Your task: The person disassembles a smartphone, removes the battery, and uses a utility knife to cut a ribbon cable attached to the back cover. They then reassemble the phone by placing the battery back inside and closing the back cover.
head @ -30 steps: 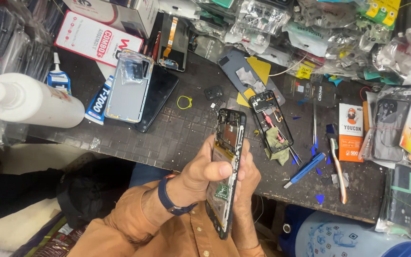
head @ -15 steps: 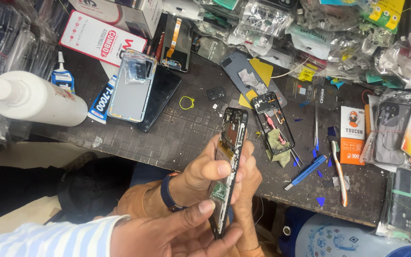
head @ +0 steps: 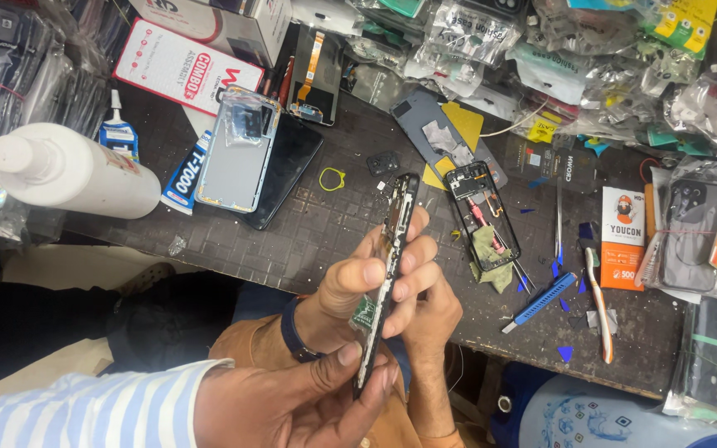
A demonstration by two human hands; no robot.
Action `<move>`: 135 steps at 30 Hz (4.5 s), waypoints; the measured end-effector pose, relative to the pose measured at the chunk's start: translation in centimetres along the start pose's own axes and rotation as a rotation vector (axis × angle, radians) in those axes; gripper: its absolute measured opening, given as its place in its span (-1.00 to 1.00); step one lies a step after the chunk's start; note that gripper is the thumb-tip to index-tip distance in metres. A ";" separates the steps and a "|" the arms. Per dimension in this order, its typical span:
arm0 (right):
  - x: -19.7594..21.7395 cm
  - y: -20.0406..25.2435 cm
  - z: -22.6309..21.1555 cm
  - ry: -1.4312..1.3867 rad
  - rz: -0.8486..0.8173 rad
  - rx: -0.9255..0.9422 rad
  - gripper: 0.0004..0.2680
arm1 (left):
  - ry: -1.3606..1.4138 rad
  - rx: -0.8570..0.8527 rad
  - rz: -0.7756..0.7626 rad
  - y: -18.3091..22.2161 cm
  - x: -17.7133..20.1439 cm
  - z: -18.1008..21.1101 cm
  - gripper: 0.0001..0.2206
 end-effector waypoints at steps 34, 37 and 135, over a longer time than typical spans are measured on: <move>0.0 -0.1 0.0 0.012 0.017 -0.024 -0.83 | -0.030 0.004 -0.004 -0.1 -0.1 0.4 -0.56; 0.0 -0.1 0.1 0.016 0.025 -0.021 -0.83 | -0.058 0.005 0.014 0.1 0.0 0.6 -0.55; 1.7 -1.5 -1.1 -0.051 0.055 0.005 -0.96 | -0.133 -0.007 0.057 0.0 4.8 1.1 -0.55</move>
Point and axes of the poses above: each hand's wrist, its own y-axis away from the middle knuckle, its own x-axis out of the back of the hand, z = x × y, the point moved 6 cm from there along -y, towards the middle knuckle, and after that the axes turned 1 degree about -z, right-handed, at the moved point
